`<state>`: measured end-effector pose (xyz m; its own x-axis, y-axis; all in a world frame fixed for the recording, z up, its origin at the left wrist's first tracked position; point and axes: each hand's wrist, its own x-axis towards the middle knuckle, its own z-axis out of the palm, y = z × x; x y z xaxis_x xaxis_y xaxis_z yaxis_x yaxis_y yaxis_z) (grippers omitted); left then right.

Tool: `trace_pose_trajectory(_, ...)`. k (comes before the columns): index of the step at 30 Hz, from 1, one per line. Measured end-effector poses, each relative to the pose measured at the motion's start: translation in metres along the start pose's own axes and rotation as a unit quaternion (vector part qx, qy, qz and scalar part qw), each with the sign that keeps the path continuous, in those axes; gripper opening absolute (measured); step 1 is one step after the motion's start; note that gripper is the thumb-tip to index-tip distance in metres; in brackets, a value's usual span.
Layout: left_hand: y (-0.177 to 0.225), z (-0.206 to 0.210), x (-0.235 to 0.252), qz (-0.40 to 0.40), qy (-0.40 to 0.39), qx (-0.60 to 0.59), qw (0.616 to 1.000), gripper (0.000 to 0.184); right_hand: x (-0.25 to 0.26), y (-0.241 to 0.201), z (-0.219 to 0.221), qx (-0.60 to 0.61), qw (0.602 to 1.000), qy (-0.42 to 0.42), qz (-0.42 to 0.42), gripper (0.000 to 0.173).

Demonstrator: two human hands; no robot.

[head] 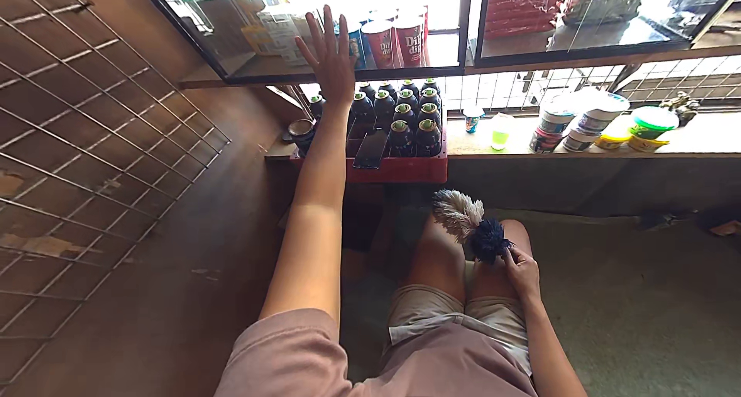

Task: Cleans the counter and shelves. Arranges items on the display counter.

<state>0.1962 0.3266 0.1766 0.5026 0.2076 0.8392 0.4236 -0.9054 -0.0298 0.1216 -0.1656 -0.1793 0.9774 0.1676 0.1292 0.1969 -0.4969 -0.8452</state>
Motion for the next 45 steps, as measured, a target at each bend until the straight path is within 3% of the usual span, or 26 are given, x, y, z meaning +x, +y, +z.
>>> trace_pose_trajectory(4,0.057,-0.019,-0.023,0.013,0.097,-0.16,0.982,0.061,0.002,0.002,0.003,0.01,1.0,0.002,0.002,0.033)
trace_pose_trajectory(6,0.102,-0.023,-0.051,0.069,0.075,-0.265,0.959,0.052,0.002,0.002,0.003,0.012,1.0,-0.002,0.004,0.033)
trace_pose_trajectory(9,0.172,-0.013,-0.099,0.234,-0.109,-0.291,0.921,0.033,0.0,-0.002,0.001,0.012,1.0,0.001,0.0,0.032)
trace_pose_trajectory(10,0.192,-0.003,-0.11,0.295,-0.182,-0.273,0.897,0.036,0.0,-0.002,0.0,0.017,1.0,0.005,-0.002,0.032)
trace_pose_trajectory(12,0.224,0.026,-0.12,0.32,-0.333,-0.256,0.849,0.051,0.0,0.0,-0.001,0.027,1.0,0.016,-0.003,0.032)
trace_pose_trajectory(15,0.251,0.075,-0.111,0.236,-0.458,-0.17,0.84,0.075,-0.001,0.002,-0.001,0.046,0.998,0.029,0.008,0.03)
trace_pose_trajectory(17,0.264,0.101,-0.097,0.163,-0.495,-0.133,0.843,0.076,0.0,0.004,0.001,0.06,0.998,0.034,0.009,0.03)
trace_pose_trajectory(21,0.277,0.149,-0.084,0.058,-0.521,-0.095,0.846,0.06,-0.001,0.004,0.0,0.073,0.997,0.02,0.017,0.027)
trace_pose_trajectory(25,0.272,0.198,-0.102,-0.022,-0.483,-0.162,0.86,0.08,-0.006,-0.003,-0.002,0.068,0.997,0.008,0.028,0.027)
trace_pose_trajectory(28,0.279,0.207,-0.104,-0.076,-0.43,-0.235,0.868,0.066,-0.005,-0.006,-0.006,0.069,0.996,-0.002,0.051,0.029)
trace_pose_trajectory(34,0.277,0.214,-0.103,-0.195,-0.331,-0.384,0.84,0.052,-0.005,0.001,-0.001,0.091,0.994,-0.023,0.054,0.031)
trace_pose_trajectory(41,0.274,0.206,-0.102,-0.229,-0.323,-0.39,0.832,0.044,-0.005,0.002,0.001,0.08,0.995,-0.031,0.045,0.031)
trace_pose_trajectory(45,0.273,0.206,-0.102,-0.209,-0.349,-0.377,0.832,0.051,-0.006,0.001,0.002,0.069,0.996,-0.028,0.04,0.032)
